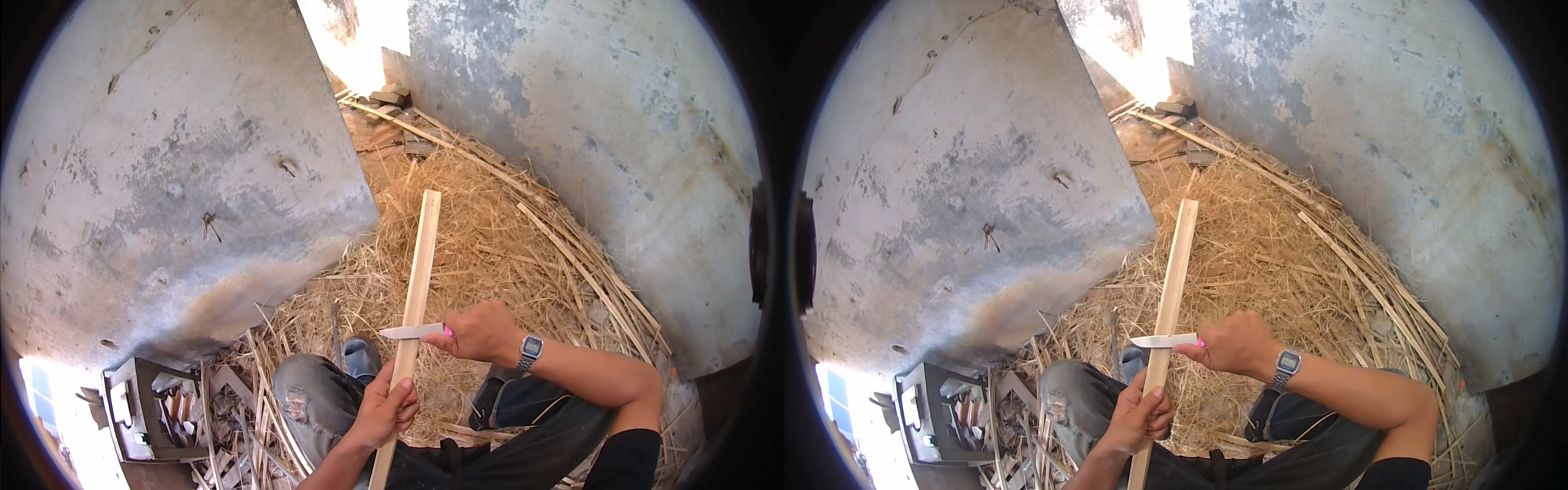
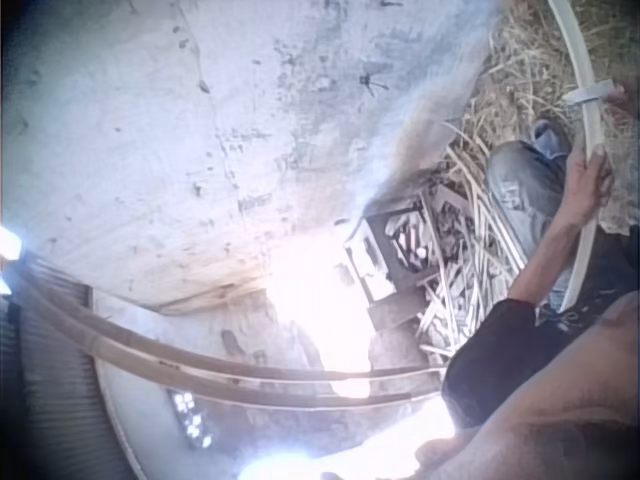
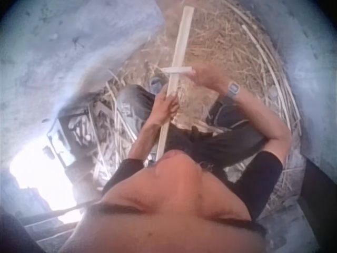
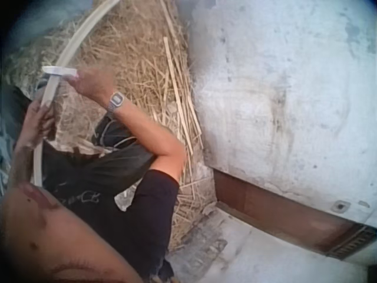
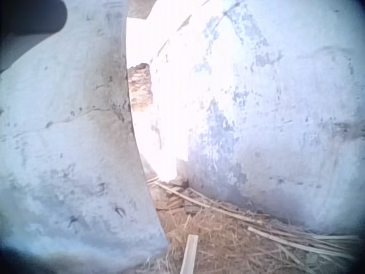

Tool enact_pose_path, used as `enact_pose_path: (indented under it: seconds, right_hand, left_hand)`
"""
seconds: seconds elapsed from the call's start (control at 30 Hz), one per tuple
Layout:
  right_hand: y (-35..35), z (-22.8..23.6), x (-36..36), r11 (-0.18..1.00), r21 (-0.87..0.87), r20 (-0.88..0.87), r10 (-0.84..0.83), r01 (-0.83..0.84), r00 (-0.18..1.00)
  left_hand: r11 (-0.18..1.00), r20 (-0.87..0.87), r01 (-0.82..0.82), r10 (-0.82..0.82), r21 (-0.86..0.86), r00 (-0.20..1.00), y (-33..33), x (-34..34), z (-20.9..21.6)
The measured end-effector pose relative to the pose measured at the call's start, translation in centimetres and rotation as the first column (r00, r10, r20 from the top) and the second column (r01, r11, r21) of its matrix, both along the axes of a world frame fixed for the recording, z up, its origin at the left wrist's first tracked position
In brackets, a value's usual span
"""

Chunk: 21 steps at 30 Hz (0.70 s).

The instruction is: The person shapes, scrapes, and trims strips of bamboo using a knife.

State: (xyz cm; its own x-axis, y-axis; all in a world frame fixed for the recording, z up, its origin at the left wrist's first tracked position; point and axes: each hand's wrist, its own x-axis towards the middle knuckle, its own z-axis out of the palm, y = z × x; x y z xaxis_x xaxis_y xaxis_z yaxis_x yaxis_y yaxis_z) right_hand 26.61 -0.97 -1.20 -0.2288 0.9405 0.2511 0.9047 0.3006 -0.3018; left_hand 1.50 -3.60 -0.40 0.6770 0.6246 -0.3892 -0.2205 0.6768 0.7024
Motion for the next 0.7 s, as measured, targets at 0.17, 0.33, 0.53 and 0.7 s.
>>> enact_pose_path:
  seconds: [0.17, 0.33, 0.53, 0.7]
  right_hand:
    - [3.7, -0.3, 2.5, 0.967, 0.242, -0.025, -0.070, 0.074, 0.997]
    - [6.7, -0.3, 6.9, 0.932, 0.333, 0.026, -0.158, 0.141, 0.987]
    - [8.3, -0.3, 8.0, 0.878, 0.449, 0.073, -0.222, 0.166, 0.972]
    - [10.7, 0.5, 13.1, 0.830, 0.272, -0.168, -0.458, 0.488, 0.873]
  left_hand:
    - [0.999, -0.002, -0.002, 0.002, -0.042, 1.000, -0.1, -0.2, -0.4]
    - [0.997, -0.013, 0.073, -0.073, -0.039, 0.997, -0.5, 0.6, 0.4]
    - [0.996, 0.034, 0.084, -0.083, -0.034, 0.996, 0.0, 0.7, 0.6]
    - [0.994, 0.008, 0.103, -0.102, -0.041, 0.995, -1.8, 1.6, 1.4]
